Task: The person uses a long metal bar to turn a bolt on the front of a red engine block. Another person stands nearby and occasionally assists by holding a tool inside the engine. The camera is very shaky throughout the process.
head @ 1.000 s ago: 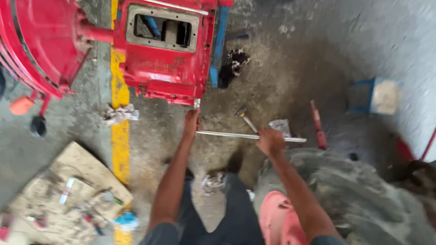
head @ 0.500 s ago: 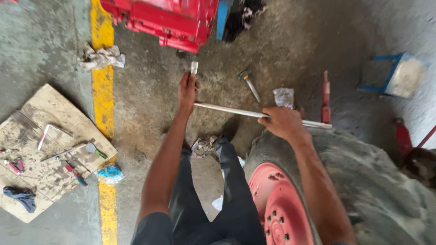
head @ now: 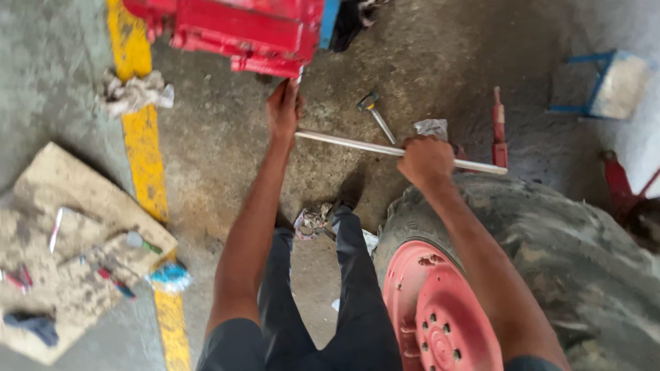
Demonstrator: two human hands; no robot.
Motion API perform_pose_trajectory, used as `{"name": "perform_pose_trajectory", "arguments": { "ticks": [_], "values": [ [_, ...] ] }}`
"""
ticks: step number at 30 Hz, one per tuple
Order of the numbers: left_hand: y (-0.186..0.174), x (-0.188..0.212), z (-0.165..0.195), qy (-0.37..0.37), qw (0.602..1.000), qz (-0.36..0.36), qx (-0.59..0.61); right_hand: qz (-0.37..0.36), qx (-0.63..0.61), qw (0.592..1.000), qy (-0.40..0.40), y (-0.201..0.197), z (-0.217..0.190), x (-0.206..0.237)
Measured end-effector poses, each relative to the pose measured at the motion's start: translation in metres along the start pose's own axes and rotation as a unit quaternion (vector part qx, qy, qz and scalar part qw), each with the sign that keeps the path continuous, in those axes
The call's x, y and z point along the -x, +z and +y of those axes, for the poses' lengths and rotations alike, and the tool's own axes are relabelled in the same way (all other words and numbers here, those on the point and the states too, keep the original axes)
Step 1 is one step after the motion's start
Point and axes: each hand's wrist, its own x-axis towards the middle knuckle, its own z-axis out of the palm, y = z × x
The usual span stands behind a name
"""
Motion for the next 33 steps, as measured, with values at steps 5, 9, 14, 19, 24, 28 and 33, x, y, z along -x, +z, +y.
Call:
{"name": "perform_pose_trajectory", "arguments": {
  "ticks": [5, 9, 14, 19, 24, 28, 33],
  "values": [
    [-0.003, -0.007, 0.009, -0.159, 0.981, -0.109, 0.032, -0.09, 0.029, 0.995, 0.032, -0.008, -0.005, -0.003],
    [-0.003, -0.016, 0.015, -0.192, 0.976, -0.105, 0.022, -0.044, 0.033, 0.998, 0.022, -0.024, -0.007, 0.002],
    [-0.005, -0.021, 0.005, -0.181, 0.975, -0.127, 0.008, 0.023, -0.039, 0.999, 0.004, -0.019, -0.008, -0.006],
    [-0.001, -0.019, 0.008, -0.153, 0.983, -0.096, 0.004, -0.011, -0.034, 0.999, 0.014, -0.025, -0.006, -0.008],
    [0.0, -0.022, 0.006, -0.156, 0.985, -0.077, -0.016, 0.039, -0.065, 0.997, 0.017, -0.027, -0.008, -0.008],
    [-0.005, -0.026, -0.005, -0.132, 0.988, -0.069, -0.035, 0.091, -0.088, 0.992, -0.02, -0.014, -0.009, -0.015],
    [-0.001, -0.026, 0.001, -0.143, 0.986, -0.042, -0.071, 0.041, -0.084, 0.996, -0.01, -0.02, -0.008, -0.018]
  ]
}}
